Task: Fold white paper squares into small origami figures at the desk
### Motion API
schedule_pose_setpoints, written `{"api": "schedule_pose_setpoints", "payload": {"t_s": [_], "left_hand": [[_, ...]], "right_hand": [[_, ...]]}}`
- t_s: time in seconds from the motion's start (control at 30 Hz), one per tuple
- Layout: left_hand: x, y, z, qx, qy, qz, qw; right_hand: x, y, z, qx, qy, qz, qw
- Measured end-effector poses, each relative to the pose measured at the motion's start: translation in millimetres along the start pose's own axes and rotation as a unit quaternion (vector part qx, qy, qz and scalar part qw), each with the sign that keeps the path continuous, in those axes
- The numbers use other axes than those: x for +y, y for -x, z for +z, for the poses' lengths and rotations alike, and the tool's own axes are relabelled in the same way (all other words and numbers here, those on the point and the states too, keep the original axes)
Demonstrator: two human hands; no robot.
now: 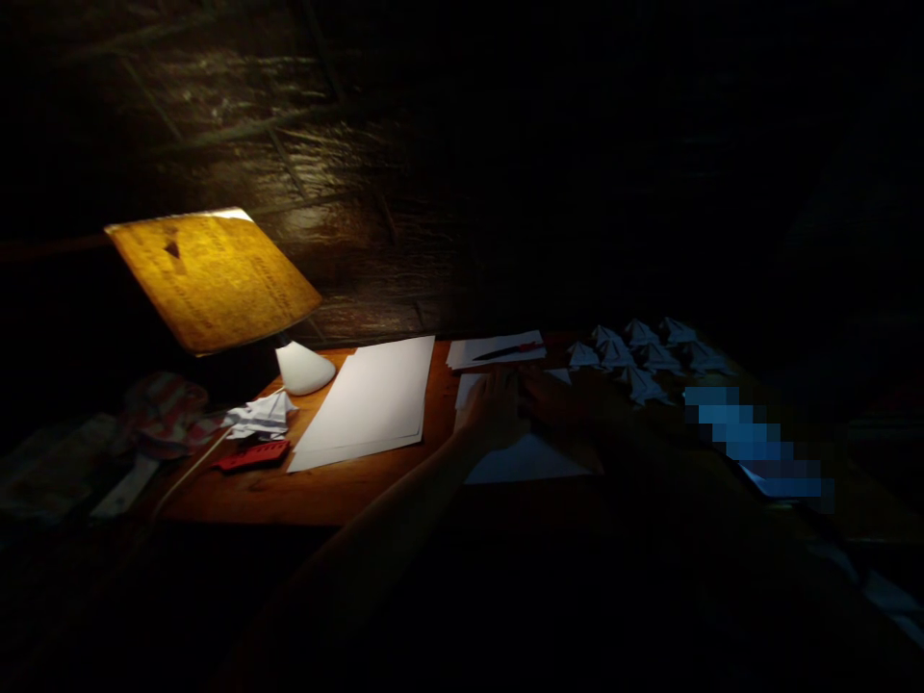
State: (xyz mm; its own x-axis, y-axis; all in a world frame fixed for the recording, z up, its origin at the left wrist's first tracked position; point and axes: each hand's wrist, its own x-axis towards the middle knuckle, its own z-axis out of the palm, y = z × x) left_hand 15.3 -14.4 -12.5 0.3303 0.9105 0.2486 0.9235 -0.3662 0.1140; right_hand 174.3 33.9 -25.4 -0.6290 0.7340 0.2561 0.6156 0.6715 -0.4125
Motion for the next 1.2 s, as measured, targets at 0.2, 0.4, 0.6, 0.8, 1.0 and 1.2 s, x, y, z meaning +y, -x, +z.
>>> {"api": "schedule_pose_setpoints", "payload": {"t_s": [0.2, 0.4, 0.6, 0.8, 1.0, 1.2], "left_hand": [[-2, 0, -0.6, -0.045, -0.004, 0.018, 0.999], [-1, 0, -2.5, -0.112, -0.041, -0.01, 0.993], [-8, 1, 4.8, -0.092, -0.053, 0.009, 0.994], [-3, 1, -2.7, -0.105, -0.054, -0.004, 0.993], [0, 2, -5.9, -0.123, -0.076, -0.018, 0.989], [-4, 1, 1.6, -0.098, -0.086, -0.003, 0.991]], "right_hand": [[-10, 3, 6, 0.008, 0.009, 0.04, 0.999], [-20, 3, 2, 0.007, 0.03, 0.061, 0.998], [-36, 6, -1, 0.029, 0.108, 0.143, 0.983], [-50, 11, -6, 0.067, 0.155, 0.162, 0.972], [-47, 9, -1, 0.042, 0.125, 0.118, 0.984], [-42, 7, -1, 0.074, 0.131, 0.128, 0.98]]}}
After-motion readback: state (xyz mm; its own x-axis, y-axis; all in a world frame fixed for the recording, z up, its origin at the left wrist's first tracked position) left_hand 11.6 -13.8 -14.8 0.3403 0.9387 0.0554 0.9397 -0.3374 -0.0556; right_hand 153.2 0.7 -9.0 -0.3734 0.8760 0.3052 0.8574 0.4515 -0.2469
